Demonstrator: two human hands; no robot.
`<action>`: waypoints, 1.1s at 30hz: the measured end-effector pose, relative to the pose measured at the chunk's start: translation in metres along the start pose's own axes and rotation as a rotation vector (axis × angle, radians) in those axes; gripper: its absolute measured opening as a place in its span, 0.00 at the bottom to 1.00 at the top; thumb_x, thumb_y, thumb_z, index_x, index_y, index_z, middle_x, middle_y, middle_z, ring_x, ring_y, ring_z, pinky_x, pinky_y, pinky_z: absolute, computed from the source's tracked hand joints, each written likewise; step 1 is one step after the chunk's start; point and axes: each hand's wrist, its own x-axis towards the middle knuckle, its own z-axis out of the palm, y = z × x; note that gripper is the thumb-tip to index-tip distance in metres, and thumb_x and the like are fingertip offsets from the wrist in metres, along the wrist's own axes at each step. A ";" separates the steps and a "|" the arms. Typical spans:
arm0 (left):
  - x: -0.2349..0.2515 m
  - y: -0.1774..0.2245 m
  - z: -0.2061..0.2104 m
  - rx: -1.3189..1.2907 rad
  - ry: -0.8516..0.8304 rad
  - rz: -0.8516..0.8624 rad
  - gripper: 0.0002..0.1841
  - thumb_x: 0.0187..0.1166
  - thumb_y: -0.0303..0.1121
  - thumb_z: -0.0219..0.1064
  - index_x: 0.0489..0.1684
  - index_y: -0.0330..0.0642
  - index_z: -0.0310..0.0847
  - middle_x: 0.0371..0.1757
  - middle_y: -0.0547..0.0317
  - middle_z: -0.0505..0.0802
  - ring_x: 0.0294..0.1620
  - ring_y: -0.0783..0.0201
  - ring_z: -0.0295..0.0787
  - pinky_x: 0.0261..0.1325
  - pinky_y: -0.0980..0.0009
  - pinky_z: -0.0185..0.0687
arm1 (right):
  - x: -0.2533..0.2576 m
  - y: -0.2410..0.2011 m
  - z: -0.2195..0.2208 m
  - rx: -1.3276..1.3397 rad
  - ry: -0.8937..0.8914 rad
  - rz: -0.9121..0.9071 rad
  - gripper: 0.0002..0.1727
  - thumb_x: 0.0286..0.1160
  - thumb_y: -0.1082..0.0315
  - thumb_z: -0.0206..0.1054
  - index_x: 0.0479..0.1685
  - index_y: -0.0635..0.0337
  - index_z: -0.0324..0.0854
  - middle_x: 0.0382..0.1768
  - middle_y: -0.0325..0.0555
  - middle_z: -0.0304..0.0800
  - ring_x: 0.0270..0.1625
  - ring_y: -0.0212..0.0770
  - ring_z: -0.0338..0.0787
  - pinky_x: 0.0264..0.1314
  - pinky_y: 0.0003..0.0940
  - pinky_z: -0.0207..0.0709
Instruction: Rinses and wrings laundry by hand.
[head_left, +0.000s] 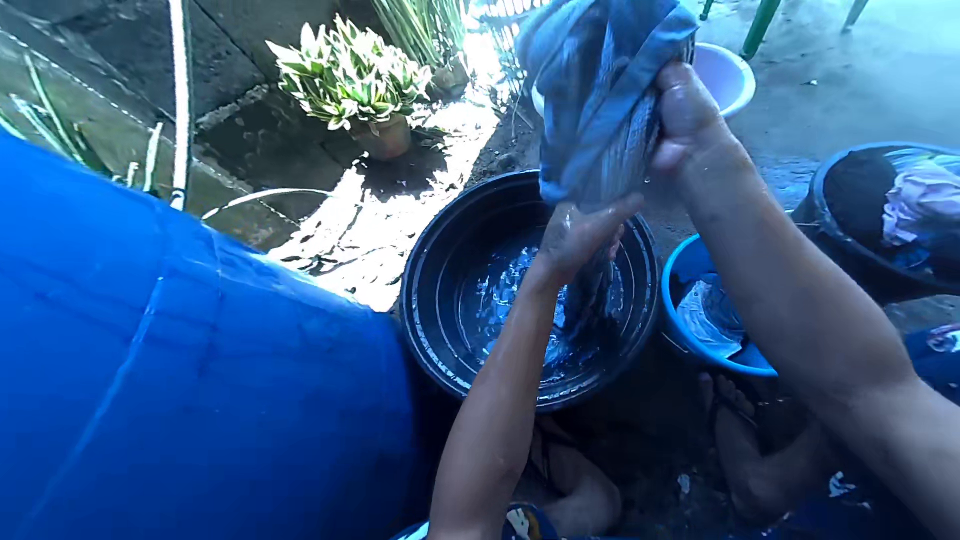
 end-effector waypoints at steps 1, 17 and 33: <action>0.006 0.010 0.007 0.001 0.007 0.020 0.11 0.77 0.39 0.71 0.42 0.42 0.79 0.15 0.61 0.81 0.12 0.67 0.78 0.18 0.71 0.82 | -0.003 -0.009 -0.002 0.017 0.009 -0.022 0.14 0.93 0.58 0.46 0.55 0.53 0.75 0.42 0.45 0.89 0.46 0.41 0.92 0.48 0.44 0.89; 0.024 0.020 0.031 0.123 -0.436 -0.167 0.11 0.78 0.42 0.66 0.43 0.45 0.82 0.18 0.63 0.84 0.12 0.70 0.79 0.17 0.75 0.80 | -0.110 -0.038 -0.085 -0.271 0.403 -0.143 0.30 0.85 0.45 0.62 0.75 0.55 0.73 0.63 0.48 0.89 0.64 0.48 0.91 0.64 0.52 0.89; -0.010 -0.075 0.035 -0.780 -0.849 -0.253 0.31 0.70 0.63 0.73 0.55 0.43 0.88 0.37 0.55 0.96 0.33 0.61 0.97 0.37 0.65 0.95 | -0.056 0.082 -0.115 0.480 -0.858 -0.225 0.21 0.65 0.48 0.76 0.52 0.51 0.89 0.42 0.41 0.95 0.54 0.47 0.95 0.67 0.51 0.86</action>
